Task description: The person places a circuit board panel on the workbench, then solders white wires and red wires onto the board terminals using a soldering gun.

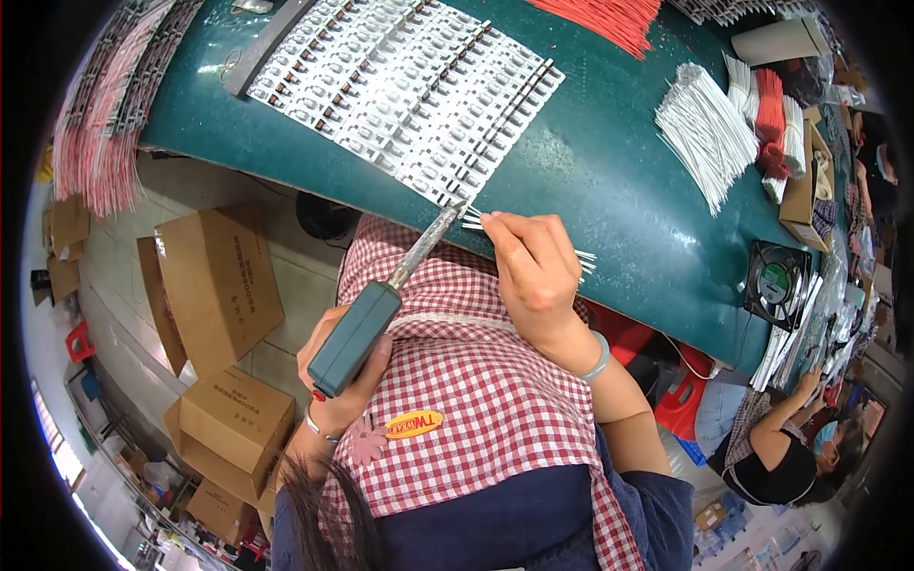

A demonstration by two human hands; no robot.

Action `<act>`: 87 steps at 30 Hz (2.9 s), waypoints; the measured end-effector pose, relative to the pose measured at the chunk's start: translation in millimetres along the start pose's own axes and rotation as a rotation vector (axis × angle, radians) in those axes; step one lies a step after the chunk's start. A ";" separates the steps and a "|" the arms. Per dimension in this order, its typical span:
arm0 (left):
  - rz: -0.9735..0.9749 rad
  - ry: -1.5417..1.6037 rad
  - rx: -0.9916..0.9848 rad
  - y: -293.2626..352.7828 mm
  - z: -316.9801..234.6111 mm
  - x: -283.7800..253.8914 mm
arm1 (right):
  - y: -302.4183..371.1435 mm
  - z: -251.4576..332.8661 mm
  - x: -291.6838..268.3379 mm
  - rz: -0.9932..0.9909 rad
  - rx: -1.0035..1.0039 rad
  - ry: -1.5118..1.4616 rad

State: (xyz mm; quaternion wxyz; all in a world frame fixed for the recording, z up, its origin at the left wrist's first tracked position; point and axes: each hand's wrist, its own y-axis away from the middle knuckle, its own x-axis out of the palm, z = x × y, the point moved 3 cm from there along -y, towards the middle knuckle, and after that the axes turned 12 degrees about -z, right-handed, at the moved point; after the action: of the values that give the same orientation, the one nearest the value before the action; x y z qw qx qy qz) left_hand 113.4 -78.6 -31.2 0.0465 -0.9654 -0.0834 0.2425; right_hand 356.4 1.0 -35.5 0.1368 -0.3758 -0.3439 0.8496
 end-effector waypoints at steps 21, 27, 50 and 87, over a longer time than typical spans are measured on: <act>-0.021 -0.198 0.348 -15.1 -27.9 6.9 | 0.0 0.8 1.5 -0.003 -0.014 0.035; -0.047 -0.196 0.333 -14.5 -25.4 7.7 | 2.8 -1.2 3.9 -0.001 -0.048 0.055; -0.020 -0.193 0.297 -14.5 -25.9 9.8 | 1.2 -0.5 3.5 -0.002 0.022 0.002; -0.052 -0.160 0.277 -19.6 -28.5 20.3 | -4.9 -7.6 7.7 -0.034 0.032 0.012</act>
State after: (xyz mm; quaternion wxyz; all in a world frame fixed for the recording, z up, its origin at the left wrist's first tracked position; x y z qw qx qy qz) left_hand 141.9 -57.0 -13.0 0.1785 -0.9249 -0.0776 0.3267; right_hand 356.6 12.0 -40.0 0.1591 -0.3727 -0.3359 0.8502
